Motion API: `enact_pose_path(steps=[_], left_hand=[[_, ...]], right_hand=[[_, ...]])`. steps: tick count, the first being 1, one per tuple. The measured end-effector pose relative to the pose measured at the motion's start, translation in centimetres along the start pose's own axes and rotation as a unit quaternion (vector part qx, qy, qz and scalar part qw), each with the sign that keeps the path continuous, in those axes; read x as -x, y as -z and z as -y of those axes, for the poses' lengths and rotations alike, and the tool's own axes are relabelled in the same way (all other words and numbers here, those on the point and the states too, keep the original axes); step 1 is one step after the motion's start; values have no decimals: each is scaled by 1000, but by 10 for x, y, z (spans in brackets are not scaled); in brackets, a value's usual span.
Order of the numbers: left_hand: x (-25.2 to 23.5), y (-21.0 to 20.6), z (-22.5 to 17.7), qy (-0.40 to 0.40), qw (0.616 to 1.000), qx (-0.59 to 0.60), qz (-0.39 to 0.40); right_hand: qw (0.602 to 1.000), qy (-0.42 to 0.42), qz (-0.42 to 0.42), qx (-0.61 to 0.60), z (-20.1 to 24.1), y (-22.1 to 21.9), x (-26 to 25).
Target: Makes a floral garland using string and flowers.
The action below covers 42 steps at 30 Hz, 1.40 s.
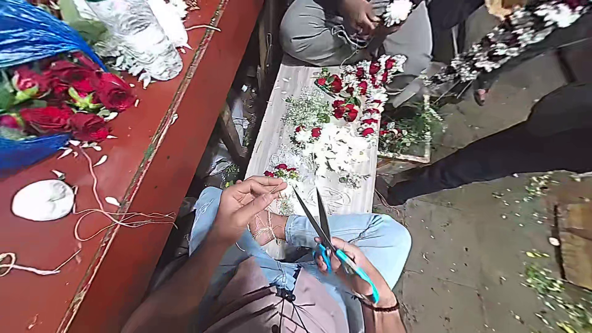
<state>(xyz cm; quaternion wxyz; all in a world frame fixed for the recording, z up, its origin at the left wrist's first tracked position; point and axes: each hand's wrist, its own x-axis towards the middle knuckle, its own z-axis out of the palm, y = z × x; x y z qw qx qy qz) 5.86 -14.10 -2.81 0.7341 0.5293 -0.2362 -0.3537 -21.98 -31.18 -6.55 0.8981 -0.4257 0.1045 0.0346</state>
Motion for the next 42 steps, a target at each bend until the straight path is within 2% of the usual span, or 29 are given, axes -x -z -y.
enact_pose_path(steps=[3, 6, 10, 15, 18, 20, 21, 23, 25, 27, 31, 34, 35, 36, 37, 38, 39, 40, 41, 42], left_hand=[[-2, 3, -2, 7, 999, 41, -6], [0, 5, -3, 4, 999, 34, 4], [3, 9, 0, -3, 999, -10, 41], [8, 13, 0, 10, 995, -86, 40], [11, 14, 3, 8, 992, -98, 81], [17, 11, 3, 18, 990, -87, 109], [20, 10, 1, 20, 988, -84, 126], [29, 8, -4, 20, 982, -68, 172], [39, 4, -10, 23, 972, -56, 228], [46, -4, -17, 19, 958, -41, 282], [57, -17, -21, 11, 945, 6, 328], [61, -19, -15, 10, 950, 4, 311], [61, -18, -12, 12, 954, -2, 300], [59, -17, -10, 16, 958, -4, 287], [59, -16, -7, 23, 963, -5, 268], [60, -14, -3, 34, 969, -1, 245], [59, -11, 2, 42, 974, 7, 221], [56, -7, 8, 47, 979, 22, 195], [53, -3, 14, 49, 984, 46, 166], [49, 1, 18, 50, 986, 78, 141]], right_hand=[[1000, -9, 12, 1, -1, -9, 0], [1000, -23, 13, 12, 1, -14, -6], [1000, -10, -11, 15, 1, -24, -21], [996, 31, -22, 81, 0, -28, -31], [996, 34, -26, 82, -2, -30, -32], [993, 29, -81, 76, -2, -28, -30], [984, 29, -143, 102, 1, -22, -31], [927, 20, -297, 229, 12, 4, -43], [827, 3, -407, 386, 13, 61, -64], [742, -39, -477, 469, 8, 119, -85], [673, -154, -498, 525, -7, 176, -113], [647, -223, -442, 580, -10, 170, -121], [655, -203, -420, 594, -6, 151, -121], [688, -154, -392, 591, -4, 127, -121], [749, -101, -352, 553, -1, 96, -119], [832, -61, -295, 465, 1, 60, -114], [915, -30, -221, 336, 2, 25, -108], [970, -3, -144, 197, 0, -4, -104], [990, 22, -103, 94, -6, -25, -100], [993, 54, -95, 33, -14, -39, -97]])
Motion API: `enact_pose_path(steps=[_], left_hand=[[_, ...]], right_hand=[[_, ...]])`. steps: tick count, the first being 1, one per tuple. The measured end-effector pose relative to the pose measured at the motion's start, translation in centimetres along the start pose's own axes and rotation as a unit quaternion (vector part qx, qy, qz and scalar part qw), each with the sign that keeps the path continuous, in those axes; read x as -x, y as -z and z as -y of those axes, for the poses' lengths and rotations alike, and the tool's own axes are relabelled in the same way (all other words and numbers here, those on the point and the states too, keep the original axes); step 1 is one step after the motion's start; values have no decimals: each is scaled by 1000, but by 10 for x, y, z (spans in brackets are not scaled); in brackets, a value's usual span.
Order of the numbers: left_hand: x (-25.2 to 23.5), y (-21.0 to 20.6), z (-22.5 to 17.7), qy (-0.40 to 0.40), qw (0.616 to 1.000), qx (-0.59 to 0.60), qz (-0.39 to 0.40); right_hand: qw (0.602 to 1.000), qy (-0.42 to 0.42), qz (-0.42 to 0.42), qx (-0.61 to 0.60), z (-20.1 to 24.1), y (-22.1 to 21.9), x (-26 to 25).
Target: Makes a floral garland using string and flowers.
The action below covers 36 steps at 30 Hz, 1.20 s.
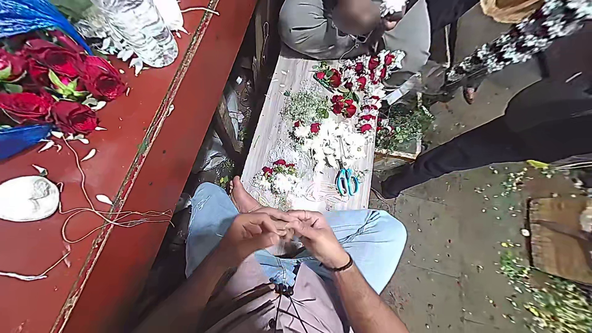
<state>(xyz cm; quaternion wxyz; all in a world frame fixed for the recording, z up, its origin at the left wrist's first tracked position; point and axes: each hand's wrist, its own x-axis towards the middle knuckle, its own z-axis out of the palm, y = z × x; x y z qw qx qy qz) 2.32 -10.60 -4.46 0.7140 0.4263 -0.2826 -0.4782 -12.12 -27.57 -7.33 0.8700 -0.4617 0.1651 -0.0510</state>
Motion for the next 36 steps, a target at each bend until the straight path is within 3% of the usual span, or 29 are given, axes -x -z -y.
enact_pose_path(steps=[4, 6, 7, 9, 10, 11, 12, 14, 17, 23, 26, 31, 36], left_hand=[[-3, 27, 7, 35, 998, 32, -28], [0, 46, 5, 149, 976, -153, -31], [-1, 52, 1, 239, 918, -315, -27], [-11, 52, -4, 393, 717, -574, -32], [-15, 50, 2, 412, 640, -644, -77], [-16, 51, 13, 382, 595, -694, -137], [-17, 54, 24, 334, 584, -718, -181], [-30, 52, 40, 264, 629, -703, -200], [-61, 32, 77, 271, 700, -642, -153], [-98, 28, 146, 333, 671, -653, -110], [-96, 37, 146, 331, 692, -623, -156], [-76, 55, 117, 305, 793, -449, -278], [-52, 71, 109, 315, 827, -379, -271]], right_hand=[[997, 47, -65, -4, -6, 6, 16], [993, 33, -112, 28, -9, 29, 20], [989, 25, -142, 30, -12, 42, 21], [979, 9, -200, 21, -20, 65, 24], [975, -1, -222, 15, -24, 73, 25], [971, -9, -238, 7, -28, 79, 25], [969, -14, -247, 0, -32, 81, 25], [969, -15, -248, -11, -37, 82, 23], [968, -25, -248, 0, -43, 79, 19], [969, -24, -245, 34, -50, 82, 21], [968, -27, -247, 32, -49, 83, 20], [967, -39, -244, 69, -49, 84, 14], [967, -46, -233, 94, -52, 82, 13]])
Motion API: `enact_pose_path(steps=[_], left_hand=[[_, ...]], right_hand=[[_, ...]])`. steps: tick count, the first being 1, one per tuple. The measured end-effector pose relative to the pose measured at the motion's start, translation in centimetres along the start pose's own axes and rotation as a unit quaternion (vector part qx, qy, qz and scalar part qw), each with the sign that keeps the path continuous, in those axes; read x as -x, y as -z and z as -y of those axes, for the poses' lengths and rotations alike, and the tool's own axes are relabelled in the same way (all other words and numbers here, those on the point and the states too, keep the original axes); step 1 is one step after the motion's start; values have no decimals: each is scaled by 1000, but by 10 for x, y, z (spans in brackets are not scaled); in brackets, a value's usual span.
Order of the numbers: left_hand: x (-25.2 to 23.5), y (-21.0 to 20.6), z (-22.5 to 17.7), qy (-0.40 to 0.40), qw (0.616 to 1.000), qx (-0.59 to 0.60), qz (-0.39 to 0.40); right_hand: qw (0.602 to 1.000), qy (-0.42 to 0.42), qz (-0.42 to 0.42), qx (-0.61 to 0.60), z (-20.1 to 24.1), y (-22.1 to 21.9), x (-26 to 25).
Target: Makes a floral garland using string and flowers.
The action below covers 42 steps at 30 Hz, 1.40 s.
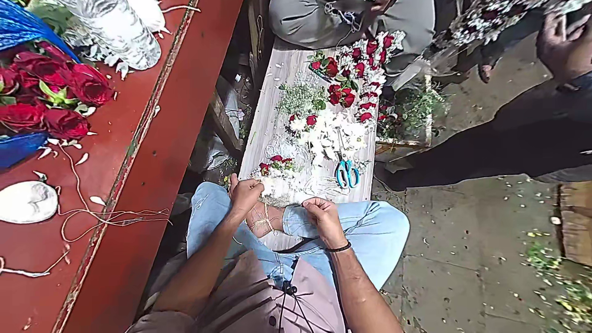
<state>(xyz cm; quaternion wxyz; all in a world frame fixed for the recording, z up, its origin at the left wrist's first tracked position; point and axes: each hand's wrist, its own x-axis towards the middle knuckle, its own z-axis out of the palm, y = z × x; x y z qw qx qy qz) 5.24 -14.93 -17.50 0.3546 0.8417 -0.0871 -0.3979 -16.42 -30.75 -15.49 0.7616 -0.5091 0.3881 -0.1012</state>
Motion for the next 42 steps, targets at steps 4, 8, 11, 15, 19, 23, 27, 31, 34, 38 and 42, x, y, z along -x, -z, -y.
enact_pose_path(steps=[4, 8, 11, 15, 19, 23, 27, 31, 34, 38, 42], left_hand=[[20, 6, -1, -25, 996, 86, 20], [42, 13, -21, -9, 956, 285, 75], [40, 15, -27, 94, 898, 404, 146], [40, 20, -34, 154, 868, 422, 210], [40, 19, -30, 70, 939, 276, 195], [41, 13, -30, -12, 958, 218, 184], [43, 7, -35, 5, 933, 275, 232], [45, 19, -44, 147, 854, 385, 317], [49, 24, -45, 119, 848, 374, 356], [39, 16, -25, 9, 965, 195, 175], [33, 3, -8, -111, 983, 53, 138]], right_hand=[[1000, 4, 0, 4, 0, 0, 0], [1000, 7, -1, -1, 0, 1, 0], [1000, 10, -6, 2, -2, 0, -2], [1000, 17, -15, 0, -2, 1, 2], [999, 43, -10, 24, 3, -5, 0], [992, 100, 53, 60, 17, -28, -10], [988, 90, 115, 50, 18, -57, -25], [988, 76, 112, 75, 8, -59, -29], [988, 71, 109, 87, 8, -52, -24], [993, 25, 108, -36, 11, -43, -21], [985, -9, 88, -148, 14, -39, -23]])
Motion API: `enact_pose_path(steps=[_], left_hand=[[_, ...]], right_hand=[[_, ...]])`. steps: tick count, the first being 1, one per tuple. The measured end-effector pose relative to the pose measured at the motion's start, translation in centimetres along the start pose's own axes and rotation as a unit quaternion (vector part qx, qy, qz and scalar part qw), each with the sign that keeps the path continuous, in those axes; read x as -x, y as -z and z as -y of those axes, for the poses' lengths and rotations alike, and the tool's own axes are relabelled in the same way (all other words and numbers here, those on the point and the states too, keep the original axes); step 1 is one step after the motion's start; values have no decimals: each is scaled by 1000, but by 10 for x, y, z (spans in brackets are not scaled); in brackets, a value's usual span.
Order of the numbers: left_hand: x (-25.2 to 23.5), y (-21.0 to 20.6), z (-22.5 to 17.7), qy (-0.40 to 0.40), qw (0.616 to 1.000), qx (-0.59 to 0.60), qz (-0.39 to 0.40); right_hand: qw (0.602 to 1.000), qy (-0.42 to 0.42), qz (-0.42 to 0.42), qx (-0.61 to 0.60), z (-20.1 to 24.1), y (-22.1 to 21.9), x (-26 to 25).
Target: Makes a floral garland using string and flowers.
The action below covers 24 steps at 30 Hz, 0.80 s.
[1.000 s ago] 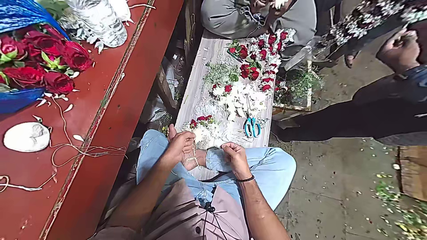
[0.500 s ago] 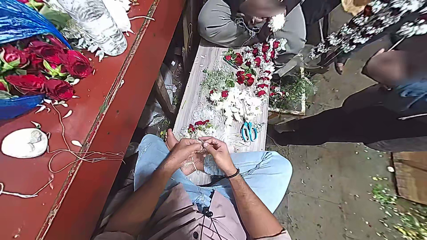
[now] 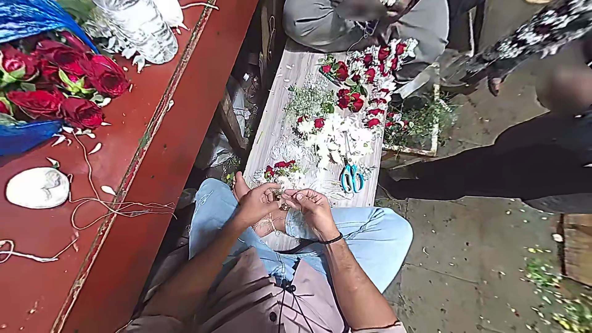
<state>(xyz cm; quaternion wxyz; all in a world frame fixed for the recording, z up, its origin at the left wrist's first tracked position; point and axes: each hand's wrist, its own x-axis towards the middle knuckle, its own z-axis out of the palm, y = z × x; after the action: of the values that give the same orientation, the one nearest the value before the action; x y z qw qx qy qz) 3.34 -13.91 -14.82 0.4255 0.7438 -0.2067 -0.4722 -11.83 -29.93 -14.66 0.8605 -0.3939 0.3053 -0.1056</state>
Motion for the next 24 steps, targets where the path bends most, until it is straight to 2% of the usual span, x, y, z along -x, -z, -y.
enact_pose_path(steps=[3, 6, 12, 16, 18, 21, 24], left_hand=[[-6, -7, 1, -62, 996, -56, 6], [-15, -12, 3, -102, 994, -39, 22], [-18, -11, 7, -119, 993, 5, 5], [6, 11, -21, -93, 993, 59, 47], [24, 23, -37, -88, 993, 60, 45], [45, 40, -56, -111, 989, 80, 54], [57, 44, -68, -141, 975, 160, 58]], right_hand=[[1000, 1, -3, -7, -2, 1, -4], [1000, 4, -11, -3, -1, 3, -3], [1000, 13, -22, -18, 2, 10, -2], [998, 38, -44, 34, 1, 15, -4], [996, 38, -51, 63, 1, 14, -5], [995, 39, -46, 74, -1, 12, -6], [996, 29, -47, 64, -3, 8, -7]])
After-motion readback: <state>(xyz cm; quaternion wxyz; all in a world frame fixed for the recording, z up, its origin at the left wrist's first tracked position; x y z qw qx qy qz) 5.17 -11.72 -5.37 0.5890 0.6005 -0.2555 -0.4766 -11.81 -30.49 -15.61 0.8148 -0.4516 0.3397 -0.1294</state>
